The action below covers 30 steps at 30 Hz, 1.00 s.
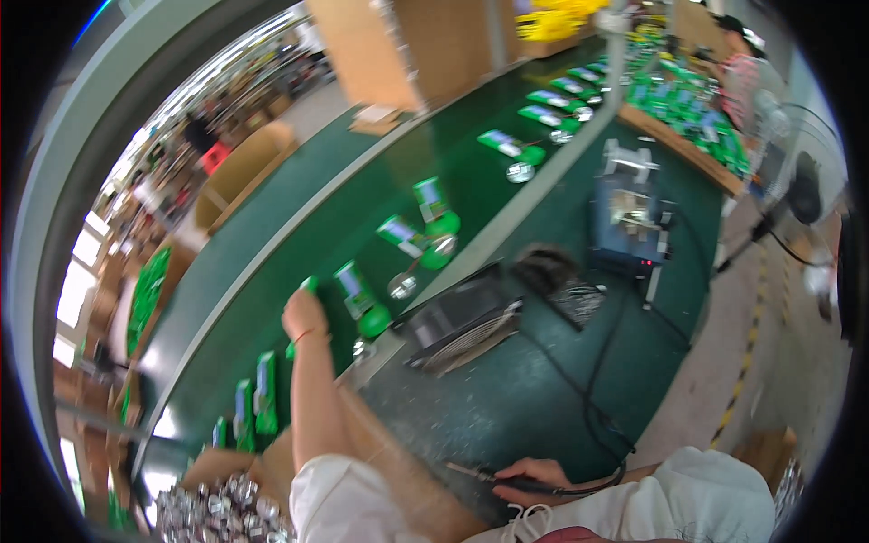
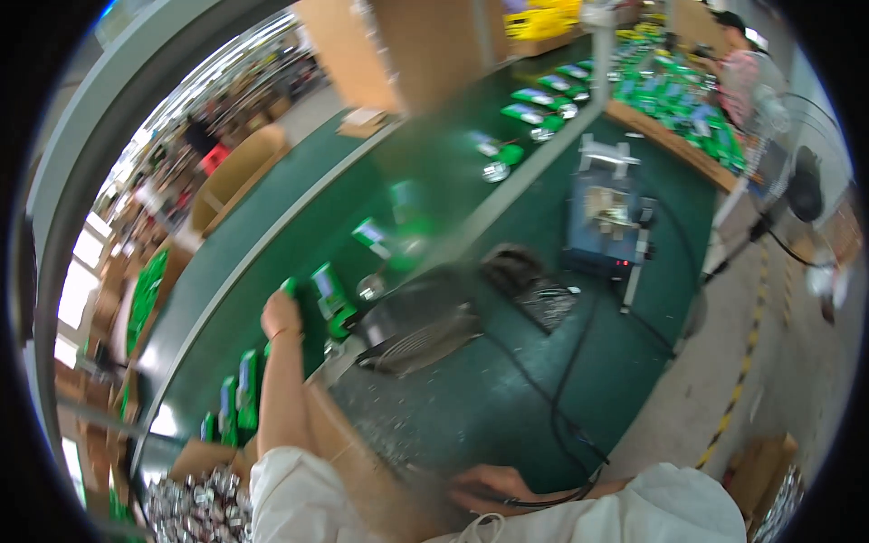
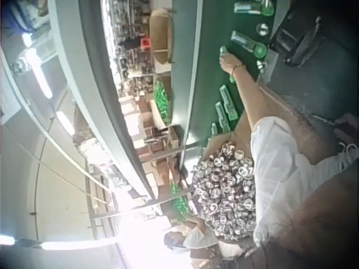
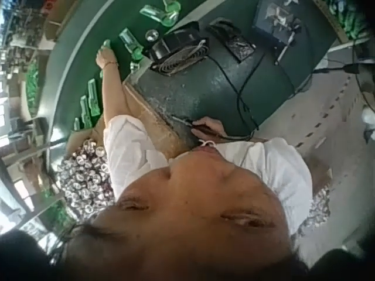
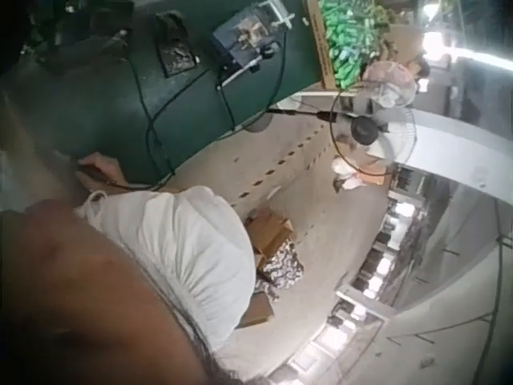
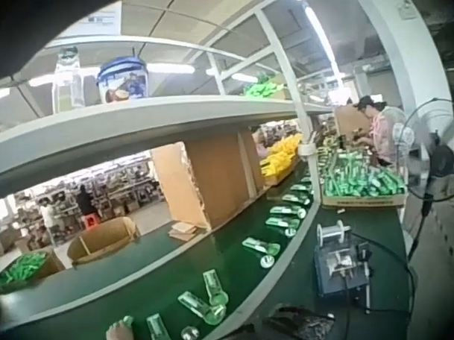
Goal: Soldering wires onto a green circuit board with an attached battery holder.
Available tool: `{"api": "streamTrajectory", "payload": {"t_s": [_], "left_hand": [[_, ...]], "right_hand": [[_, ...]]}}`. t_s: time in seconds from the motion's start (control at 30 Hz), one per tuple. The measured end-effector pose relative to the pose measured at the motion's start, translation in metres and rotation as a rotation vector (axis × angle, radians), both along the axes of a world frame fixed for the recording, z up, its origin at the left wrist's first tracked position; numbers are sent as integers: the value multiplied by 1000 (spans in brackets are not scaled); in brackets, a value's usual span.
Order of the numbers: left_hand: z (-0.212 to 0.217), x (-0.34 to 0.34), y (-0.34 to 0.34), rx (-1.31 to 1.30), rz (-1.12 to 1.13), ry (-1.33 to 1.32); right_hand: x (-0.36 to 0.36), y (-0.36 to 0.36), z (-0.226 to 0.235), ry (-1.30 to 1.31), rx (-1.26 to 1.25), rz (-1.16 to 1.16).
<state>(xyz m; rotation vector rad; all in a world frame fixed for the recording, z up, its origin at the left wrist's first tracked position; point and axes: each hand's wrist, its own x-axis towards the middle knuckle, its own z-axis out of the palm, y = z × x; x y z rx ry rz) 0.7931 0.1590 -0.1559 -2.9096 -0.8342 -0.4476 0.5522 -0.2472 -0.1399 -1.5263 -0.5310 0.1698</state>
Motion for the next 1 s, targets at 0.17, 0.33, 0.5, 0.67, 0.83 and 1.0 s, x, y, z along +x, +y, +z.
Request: {"api": "streamTrajectory", "payload": {"t_s": [0.17,0.33,0.5,0.67,0.83,1.0], "left_hand": [[16,-22,7,61,-7,52],[66,-93,-8,-602,-189,-297],[74,-239,-119,-1066,-167,-281],[18,-332,-167,-910,-83,-481],[59,-389,-169,281,163,-308],[48,-471,-130,60,632,11]], "right_hand": [[-9,-5,-2,248,24,83],[-11,-2,-18,31,-18,32],[-10,3,-20,248,-22,9],[-13,8,-18,164,73,1],[-14,1,-20,137,65,-4],[-18,4,-19,52,92,25]]}}
